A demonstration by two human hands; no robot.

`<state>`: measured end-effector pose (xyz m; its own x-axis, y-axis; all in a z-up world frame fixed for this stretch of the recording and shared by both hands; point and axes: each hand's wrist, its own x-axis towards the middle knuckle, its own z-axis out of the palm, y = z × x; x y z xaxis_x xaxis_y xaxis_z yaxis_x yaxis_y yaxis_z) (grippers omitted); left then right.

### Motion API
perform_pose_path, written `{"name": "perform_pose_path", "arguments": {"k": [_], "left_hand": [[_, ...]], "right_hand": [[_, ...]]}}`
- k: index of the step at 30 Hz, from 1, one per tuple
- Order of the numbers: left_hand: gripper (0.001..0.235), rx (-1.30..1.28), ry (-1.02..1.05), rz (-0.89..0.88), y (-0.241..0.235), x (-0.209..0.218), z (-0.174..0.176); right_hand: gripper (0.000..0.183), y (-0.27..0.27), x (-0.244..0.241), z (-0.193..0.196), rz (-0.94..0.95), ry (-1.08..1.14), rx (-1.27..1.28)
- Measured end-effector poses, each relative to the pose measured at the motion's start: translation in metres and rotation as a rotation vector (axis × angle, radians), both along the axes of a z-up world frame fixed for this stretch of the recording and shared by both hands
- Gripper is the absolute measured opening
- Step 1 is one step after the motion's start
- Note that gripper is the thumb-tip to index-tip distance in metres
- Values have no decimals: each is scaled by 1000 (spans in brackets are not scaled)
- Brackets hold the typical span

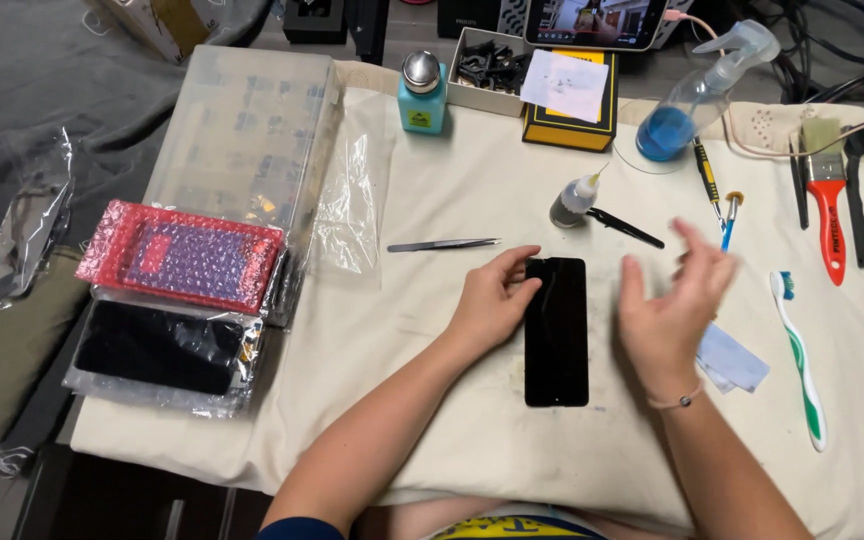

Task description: The person cleans a smartphone screen with a spray and cloth, then places the device in a plastic bag. They then use tweezers to manipulate a ribbon cable on the back of the phone's display assembly.

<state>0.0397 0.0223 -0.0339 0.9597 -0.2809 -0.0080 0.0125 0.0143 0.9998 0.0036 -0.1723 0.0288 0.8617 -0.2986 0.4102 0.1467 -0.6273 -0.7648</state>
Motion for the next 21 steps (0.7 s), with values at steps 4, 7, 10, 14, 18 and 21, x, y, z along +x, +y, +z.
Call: {"name": "perform_pose_path", "arguments": {"k": [4, 7, 10, 14, 18, 21], "left_hand": [[42, 470, -641, 54, -2, 1, -7], [45, 519, -679, -22, 3, -1, 3], [101, 692, -619, -342, 20, 7, 22], [140, 794, -598, -462, 36, 3, 31], [158, 924, -695, -445, 39, 1, 12], [161, 975, -732, -416, 36, -1, 6]], "right_hand": [[61, -40, 78, 41, -88, -356, -193], [98, -113, 170, 0, -25, -179, -87], [91, -129, 211, -7, 385, -318, 36], [35, -125, 205, -12, 270, -210, 13], [43, -106, 137, 19, 135, -526, -163], [44, -90, 61, 34, 232, -433, 58]]}}
